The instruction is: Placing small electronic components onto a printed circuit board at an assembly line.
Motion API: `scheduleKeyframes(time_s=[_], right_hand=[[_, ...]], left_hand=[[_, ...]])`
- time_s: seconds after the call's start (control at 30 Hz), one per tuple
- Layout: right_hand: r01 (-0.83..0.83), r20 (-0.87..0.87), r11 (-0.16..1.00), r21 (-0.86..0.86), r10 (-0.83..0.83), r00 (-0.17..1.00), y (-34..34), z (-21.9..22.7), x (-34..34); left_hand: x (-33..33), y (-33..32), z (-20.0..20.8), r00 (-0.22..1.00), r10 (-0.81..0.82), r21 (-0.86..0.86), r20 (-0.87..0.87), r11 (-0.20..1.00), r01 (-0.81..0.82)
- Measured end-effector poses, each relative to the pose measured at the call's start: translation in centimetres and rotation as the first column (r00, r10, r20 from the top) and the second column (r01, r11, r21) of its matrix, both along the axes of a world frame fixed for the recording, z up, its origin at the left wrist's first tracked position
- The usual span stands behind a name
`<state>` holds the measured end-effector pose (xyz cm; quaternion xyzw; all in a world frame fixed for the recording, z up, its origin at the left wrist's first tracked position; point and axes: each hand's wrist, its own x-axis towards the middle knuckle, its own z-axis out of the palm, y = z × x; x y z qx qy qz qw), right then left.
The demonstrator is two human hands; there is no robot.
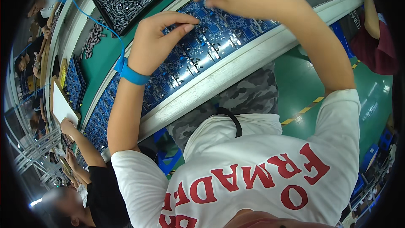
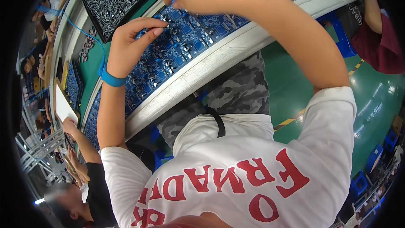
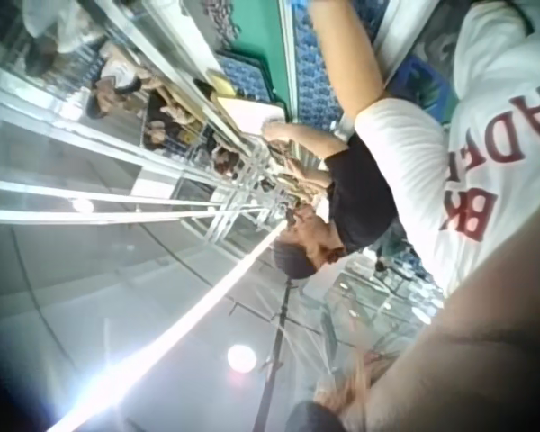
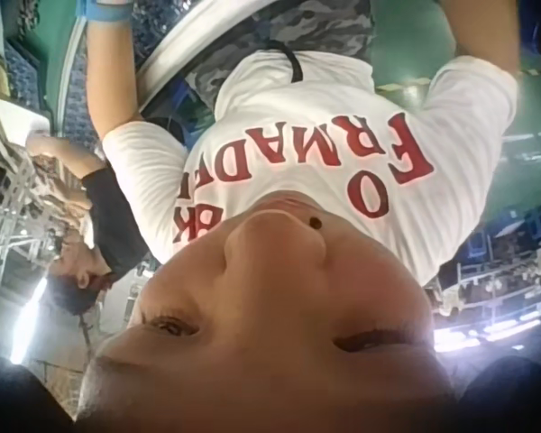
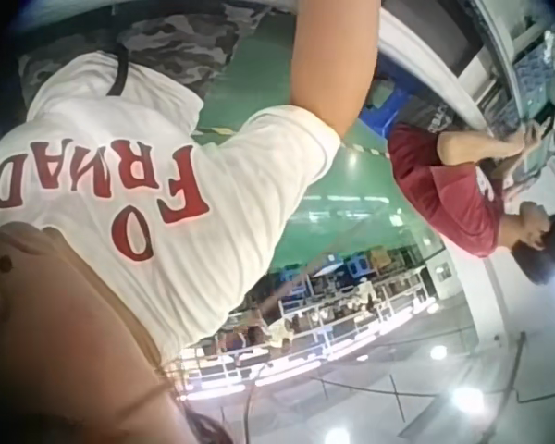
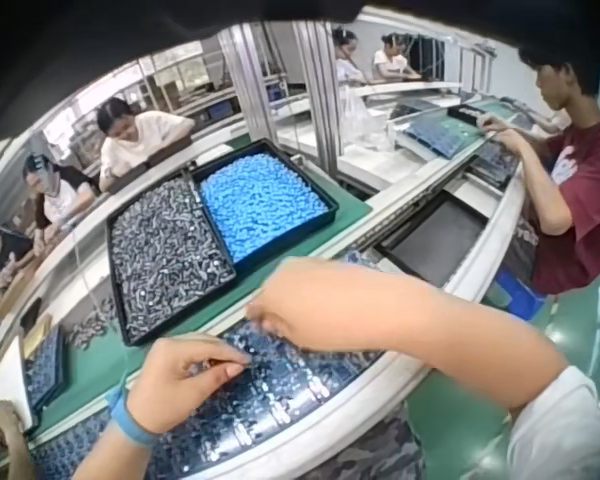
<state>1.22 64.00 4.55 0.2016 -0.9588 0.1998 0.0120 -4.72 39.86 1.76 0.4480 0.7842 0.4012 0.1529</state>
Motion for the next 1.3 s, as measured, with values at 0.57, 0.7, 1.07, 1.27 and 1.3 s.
scheduleKeyframes(time_s=[0.57,0.7,1.07,1.27,1.3], right_hand=[[0.358,-0.145,0.871,-0.337,-0.424,0.894,5.1,-4.8,-11.4],[0.385,-0.208,0.823,-0.418,-0.499,0.841,5.1,-5.0,-11.4],[0.242,-0.308,0.841,-0.484,-0.423,0.852,3.2,-2.6,-6.2],[0.22,-0.174,0.871,-0.439,-0.323,0.93,1.6,-2.5,-0.9],[0.216,-0.174,0.873,-0.438,-0.318,0.932,1.3,-2.6,-0.2]], left_hand=[[2.2,1.5,-1.8,0.854,-0.095,-0.126,-0.512,0.991,0.034],[2.6,1.8,-1.7,0.836,-0.085,-0.12,-0.542,0.993,0.023],[3.7,2.1,-1.9,0.738,-0.044,-0.093,-0.673,0.995,-0.025],[4.5,2.0,-1.8,0.688,-0.023,-0.104,-0.725,0.992,-0.076],[4.5,1.9,-1.9,0.692,-0.017,-0.104,-0.722,0.991,-0.085]])
